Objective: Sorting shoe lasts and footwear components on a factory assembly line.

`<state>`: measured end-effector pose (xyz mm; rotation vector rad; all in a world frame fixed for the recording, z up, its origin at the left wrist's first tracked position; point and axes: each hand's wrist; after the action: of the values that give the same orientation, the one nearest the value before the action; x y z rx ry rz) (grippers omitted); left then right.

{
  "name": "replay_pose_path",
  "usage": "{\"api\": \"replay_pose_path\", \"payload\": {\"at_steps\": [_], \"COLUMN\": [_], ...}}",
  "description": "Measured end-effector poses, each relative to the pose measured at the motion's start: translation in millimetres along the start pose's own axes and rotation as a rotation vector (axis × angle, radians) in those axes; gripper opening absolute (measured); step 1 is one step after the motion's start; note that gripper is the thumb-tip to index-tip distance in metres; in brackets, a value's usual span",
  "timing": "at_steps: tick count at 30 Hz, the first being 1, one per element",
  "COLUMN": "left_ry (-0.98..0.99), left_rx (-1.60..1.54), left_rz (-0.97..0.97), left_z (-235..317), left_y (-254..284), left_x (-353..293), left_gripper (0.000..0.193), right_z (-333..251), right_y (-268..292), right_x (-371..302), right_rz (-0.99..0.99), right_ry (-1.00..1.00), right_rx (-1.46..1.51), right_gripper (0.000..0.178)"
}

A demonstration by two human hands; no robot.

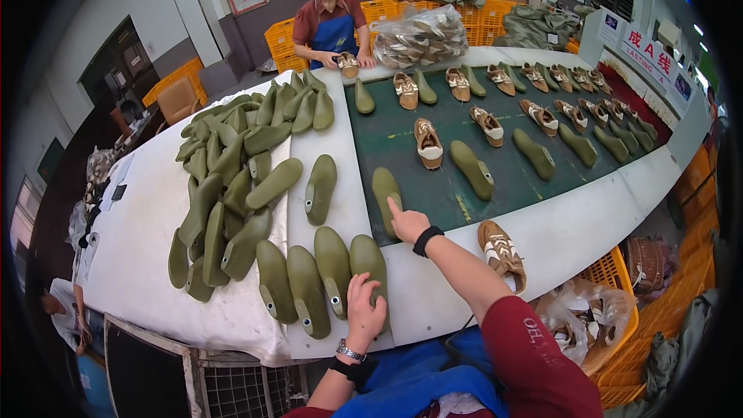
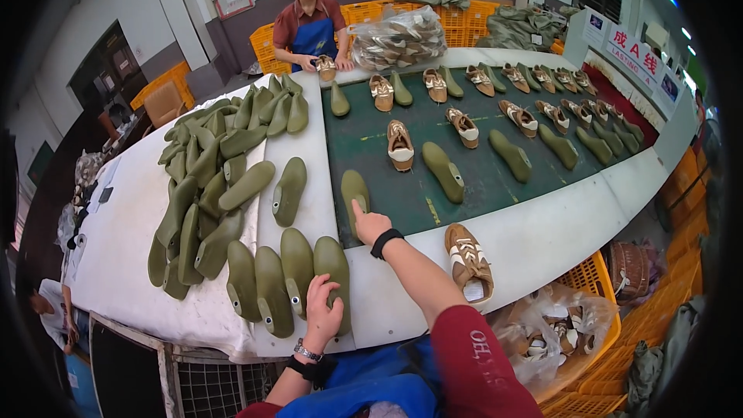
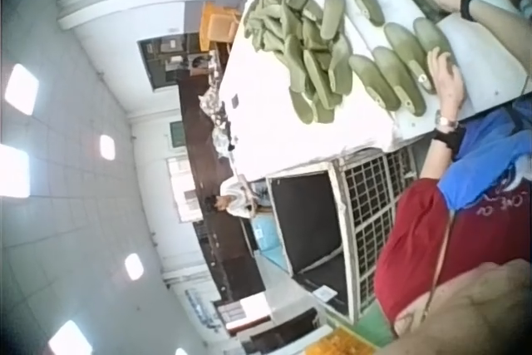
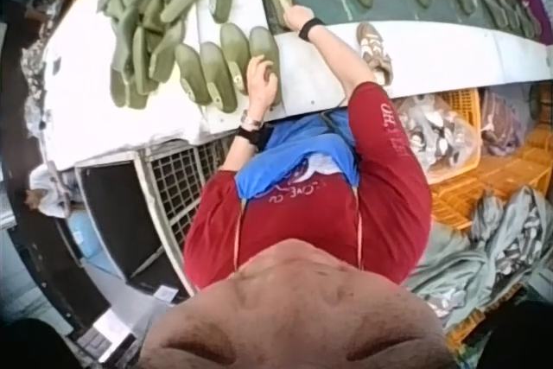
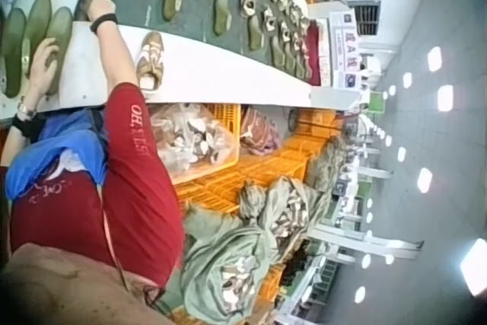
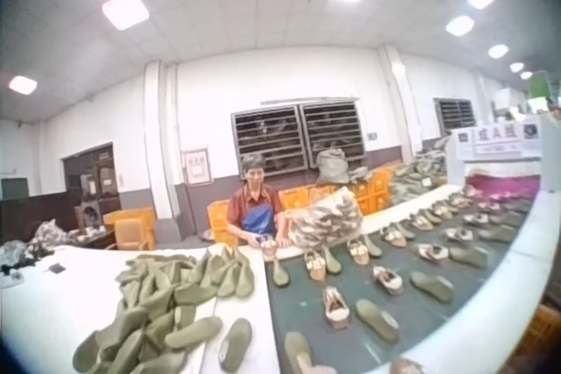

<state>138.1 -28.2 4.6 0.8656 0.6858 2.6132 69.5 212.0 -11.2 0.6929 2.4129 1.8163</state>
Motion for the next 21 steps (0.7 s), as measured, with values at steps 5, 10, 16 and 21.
{"api": "replay_pose_path", "payload": {"at_steps": [5, 10, 16, 21], "left_ry": [0.012, 0.013, -0.008, 0.015], "left_rx": [-0.002, 0.010, 0.012, 0.006], "left_rz": [-0.002, -0.001, -0.025, -0.039], "left_z": [-1, -2, -1, 1], "left_y": [0, 0, 0, 1], "left_x": [4, 0, -3, -2], "left_gripper": [0.027, 0.027, 0.026, 0.026], "right_z": [10, 31, 60, 88], "right_y": [-3, 42, 126, 186], "right_x": [0, -53, -128, -162], "right_rz": [-0.138, 0.003, -0.129, 0.081], "right_ry": [0.013, 0.155, 0.058, -0.022], "right_rx": [0.122, 0.235, 0.236, 0.310], "right_gripper": [0.054, 0.039, 0.030, 0.027]}}
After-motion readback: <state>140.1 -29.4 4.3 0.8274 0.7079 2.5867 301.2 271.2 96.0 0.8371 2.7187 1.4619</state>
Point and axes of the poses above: each hand's wrist, its own x-axis towards the middle knuckle, its own y-axis out of the back of the hand, z = x × y, and after that the axes turned 9 degrees about z, right-handed
